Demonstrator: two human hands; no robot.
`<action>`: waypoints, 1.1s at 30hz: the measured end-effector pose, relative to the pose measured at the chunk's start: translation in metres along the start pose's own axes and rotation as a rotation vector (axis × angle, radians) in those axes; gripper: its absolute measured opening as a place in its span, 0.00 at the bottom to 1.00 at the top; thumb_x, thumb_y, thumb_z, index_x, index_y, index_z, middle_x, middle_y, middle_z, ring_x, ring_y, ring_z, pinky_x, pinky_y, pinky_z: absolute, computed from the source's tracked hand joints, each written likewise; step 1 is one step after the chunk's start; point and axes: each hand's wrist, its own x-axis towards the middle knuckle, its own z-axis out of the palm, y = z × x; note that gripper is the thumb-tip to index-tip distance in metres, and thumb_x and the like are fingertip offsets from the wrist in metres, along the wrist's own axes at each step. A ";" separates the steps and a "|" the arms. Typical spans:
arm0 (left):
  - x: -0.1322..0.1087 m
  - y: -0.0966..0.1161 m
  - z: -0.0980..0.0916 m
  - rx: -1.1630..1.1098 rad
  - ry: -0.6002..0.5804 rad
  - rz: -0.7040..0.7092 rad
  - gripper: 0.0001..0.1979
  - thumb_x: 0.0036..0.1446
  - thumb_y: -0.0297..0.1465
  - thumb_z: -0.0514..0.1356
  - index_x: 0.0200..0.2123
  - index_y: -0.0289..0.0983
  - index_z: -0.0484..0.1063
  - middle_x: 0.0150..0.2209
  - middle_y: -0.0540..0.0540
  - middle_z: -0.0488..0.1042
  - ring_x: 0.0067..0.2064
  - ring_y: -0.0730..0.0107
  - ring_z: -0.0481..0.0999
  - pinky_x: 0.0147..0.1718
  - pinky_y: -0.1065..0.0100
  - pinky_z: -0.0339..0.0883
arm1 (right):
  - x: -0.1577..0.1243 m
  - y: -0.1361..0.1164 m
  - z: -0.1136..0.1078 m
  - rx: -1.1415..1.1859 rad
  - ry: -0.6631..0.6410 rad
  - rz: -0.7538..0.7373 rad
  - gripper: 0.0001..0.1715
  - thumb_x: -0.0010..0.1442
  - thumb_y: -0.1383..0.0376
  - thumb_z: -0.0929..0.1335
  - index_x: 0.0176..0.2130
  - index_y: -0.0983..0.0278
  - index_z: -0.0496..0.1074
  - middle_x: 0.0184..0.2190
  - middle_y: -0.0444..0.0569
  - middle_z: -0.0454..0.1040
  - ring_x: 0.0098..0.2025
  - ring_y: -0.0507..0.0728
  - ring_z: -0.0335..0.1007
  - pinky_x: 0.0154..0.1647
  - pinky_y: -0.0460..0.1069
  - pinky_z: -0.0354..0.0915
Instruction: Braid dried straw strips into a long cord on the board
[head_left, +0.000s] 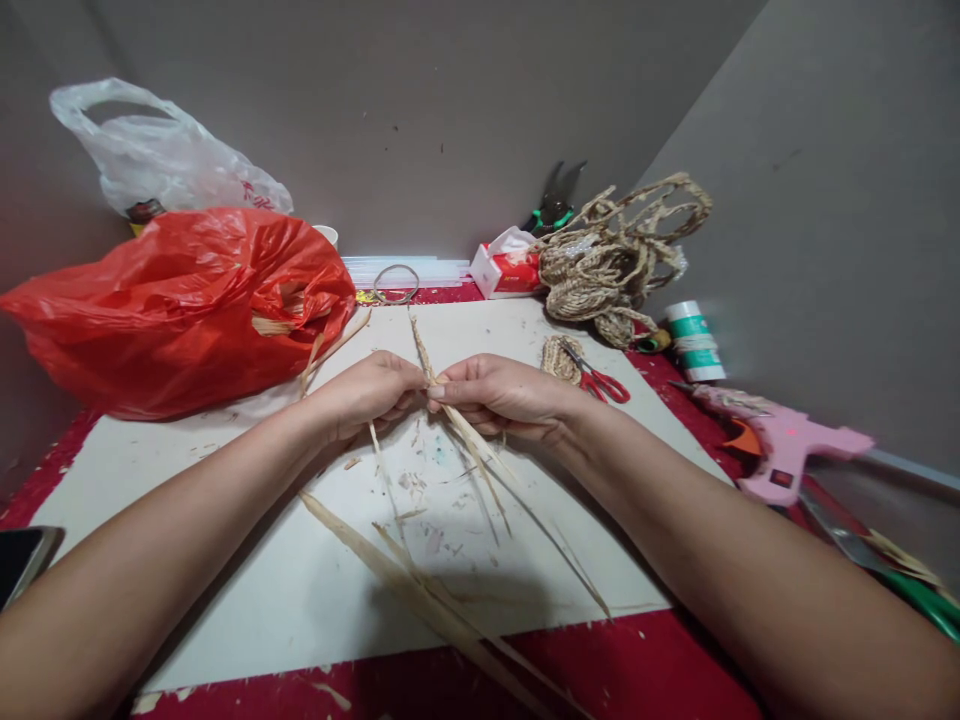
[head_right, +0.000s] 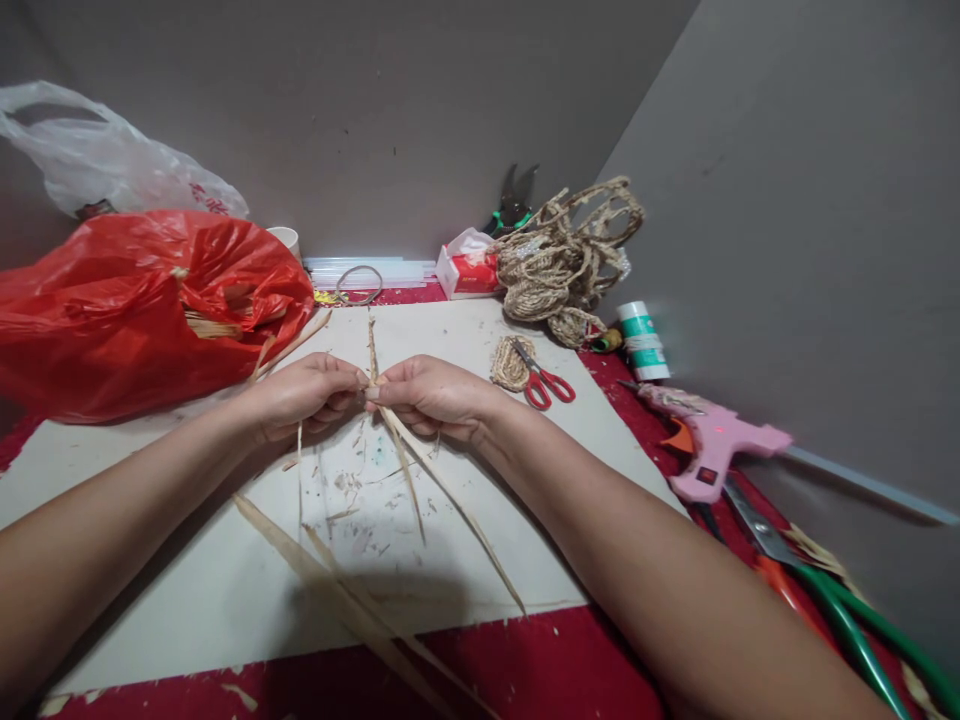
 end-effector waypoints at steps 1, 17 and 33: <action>0.002 -0.001 -0.001 0.022 0.018 0.025 0.15 0.47 0.29 0.55 0.12 0.37 0.56 0.12 0.55 0.49 0.13 0.83 0.45 0.13 0.73 0.37 | 0.000 0.000 -0.001 -0.016 -0.004 0.001 0.11 0.49 0.62 0.71 0.26 0.68 0.68 0.08 0.32 0.48 0.12 0.43 0.35 0.12 0.41 0.35; 0.008 -0.007 -0.002 0.241 0.081 0.058 0.11 0.51 0.32 0.56 0.19 0.34 0.65 0.12 0.56 0.52 0.15 0.83 0.47 0.16 0.72 0.38 | -0.005 -0.002 0.006 -0.639 0.213 -0.138 0.11 0.54 0.65 0.65 0.23 0.67 0.64 0.15 0.37 0.54 0.17 0.45 0.45 0.17 0.43 0.44; 0.009 -0.009 0.006 0.195 0.130 -0.054 0.08 0.48 0.29 0.55 0.20 0.34 0.68 0.12 0.55 0.55 0.15 0.82 0.49 0.16 0.73 0.41 | -0.017 -0.011 0.006 -1.125 0.297 -0.240 0.13 0.55 0.67 0.60 0.21 0.66 0.64 0.16 0.41 0.58 0.20 0.48 0.51 0.23 0.45 0.47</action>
